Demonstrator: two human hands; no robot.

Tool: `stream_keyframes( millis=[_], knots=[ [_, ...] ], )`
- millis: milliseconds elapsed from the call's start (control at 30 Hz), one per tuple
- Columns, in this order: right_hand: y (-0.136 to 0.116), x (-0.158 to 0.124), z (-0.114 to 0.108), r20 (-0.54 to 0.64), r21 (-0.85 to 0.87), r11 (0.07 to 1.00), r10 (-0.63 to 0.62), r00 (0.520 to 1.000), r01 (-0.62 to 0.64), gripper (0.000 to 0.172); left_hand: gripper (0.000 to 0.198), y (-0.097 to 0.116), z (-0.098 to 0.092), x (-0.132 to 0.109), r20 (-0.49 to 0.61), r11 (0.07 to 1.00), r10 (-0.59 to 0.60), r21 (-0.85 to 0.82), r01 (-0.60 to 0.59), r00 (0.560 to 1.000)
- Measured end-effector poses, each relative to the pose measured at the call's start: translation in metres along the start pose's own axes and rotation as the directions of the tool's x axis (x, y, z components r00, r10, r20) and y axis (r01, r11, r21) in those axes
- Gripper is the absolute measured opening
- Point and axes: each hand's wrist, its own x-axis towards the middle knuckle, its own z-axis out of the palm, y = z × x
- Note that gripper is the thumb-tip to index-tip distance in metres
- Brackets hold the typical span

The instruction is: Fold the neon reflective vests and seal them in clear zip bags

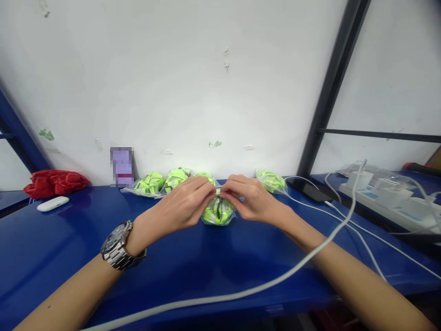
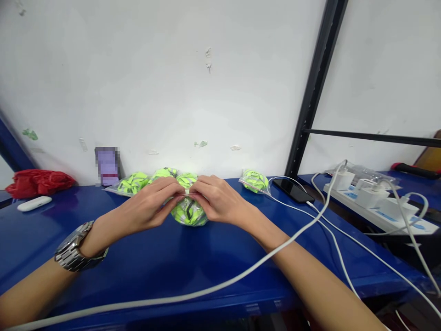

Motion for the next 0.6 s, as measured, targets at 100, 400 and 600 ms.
stream_keyframes(
  millis=[100,400,600],
  knots=[
    [0.002,-0.002,0.004,-0.011,0.026,1.0,-0.01,1.0,0.01,0.014,0.016,0.001,-0.004,0.001,0.006,1.0,-0.001,0.004,0.001,1.0],
    [0.004,-0.005,-0.003,-0.003,0.042,0.997,0.06,0.998,-0.06,0.007,0.015,-0.003,-0.001,-0.003,0.057,0.992,-0.042,0.123,0.035,0.997],
    [0.011,-0.007,-0.008,0.012,0.07,0.993,0.096,0.995,-0.096,0.008,0.012,-0.008,0.0,-0.007,0.083,0.995,-0.1,0.032,0.098,0.991]
  ],
)
